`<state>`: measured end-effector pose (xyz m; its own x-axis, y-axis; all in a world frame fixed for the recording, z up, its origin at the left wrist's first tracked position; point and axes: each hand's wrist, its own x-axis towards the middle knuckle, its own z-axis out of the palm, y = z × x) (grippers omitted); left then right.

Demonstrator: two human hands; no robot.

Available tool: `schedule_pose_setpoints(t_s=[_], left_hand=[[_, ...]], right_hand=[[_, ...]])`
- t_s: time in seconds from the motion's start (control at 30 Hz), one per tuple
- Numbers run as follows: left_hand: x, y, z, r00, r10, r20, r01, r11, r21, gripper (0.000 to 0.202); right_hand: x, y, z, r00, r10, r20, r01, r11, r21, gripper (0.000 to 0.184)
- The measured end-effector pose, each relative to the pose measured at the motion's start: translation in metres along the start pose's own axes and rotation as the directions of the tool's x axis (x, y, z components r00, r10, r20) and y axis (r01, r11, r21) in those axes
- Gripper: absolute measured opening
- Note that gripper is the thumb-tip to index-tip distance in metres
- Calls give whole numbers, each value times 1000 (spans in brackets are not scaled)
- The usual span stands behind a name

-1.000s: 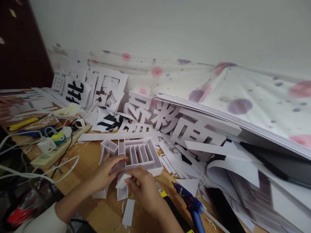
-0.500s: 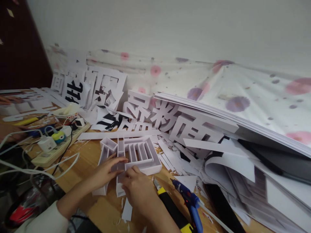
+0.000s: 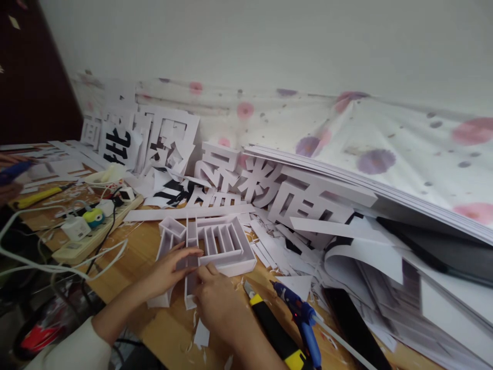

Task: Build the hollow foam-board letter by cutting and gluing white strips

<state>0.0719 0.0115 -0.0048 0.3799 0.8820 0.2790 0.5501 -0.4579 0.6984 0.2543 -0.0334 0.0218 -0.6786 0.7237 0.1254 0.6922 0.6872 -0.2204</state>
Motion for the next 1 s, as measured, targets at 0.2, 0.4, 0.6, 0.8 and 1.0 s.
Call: schedule_pose_setpoints(t_s=[0.2,0.4,0.6,0.8,1.0], left_hand=[[1,5,-1,1000,-8,0,8,1000,-2,35],[1,5,-1,1000,-21,-1,21,1000,-4,38],[2,2,-1,1000,-5,11,6,1000,-20,39],[1,1,-1,1000,-2,-1,2,1000,-25,37],[1,2,-1,1000,5,1,-5,1000,-18,37]], right_hand=[[2,0,4,1000,6,24,-5,999,-50,15],[6,-2,5,998,46,47,-41,994,-101,11],[4,-3,3,997,64,41,-60,993,-97,9],[0,-3,1,997,70,19,-68,994,-90,13],[3,0,7,998,50,39,-45,991,-122,10]])
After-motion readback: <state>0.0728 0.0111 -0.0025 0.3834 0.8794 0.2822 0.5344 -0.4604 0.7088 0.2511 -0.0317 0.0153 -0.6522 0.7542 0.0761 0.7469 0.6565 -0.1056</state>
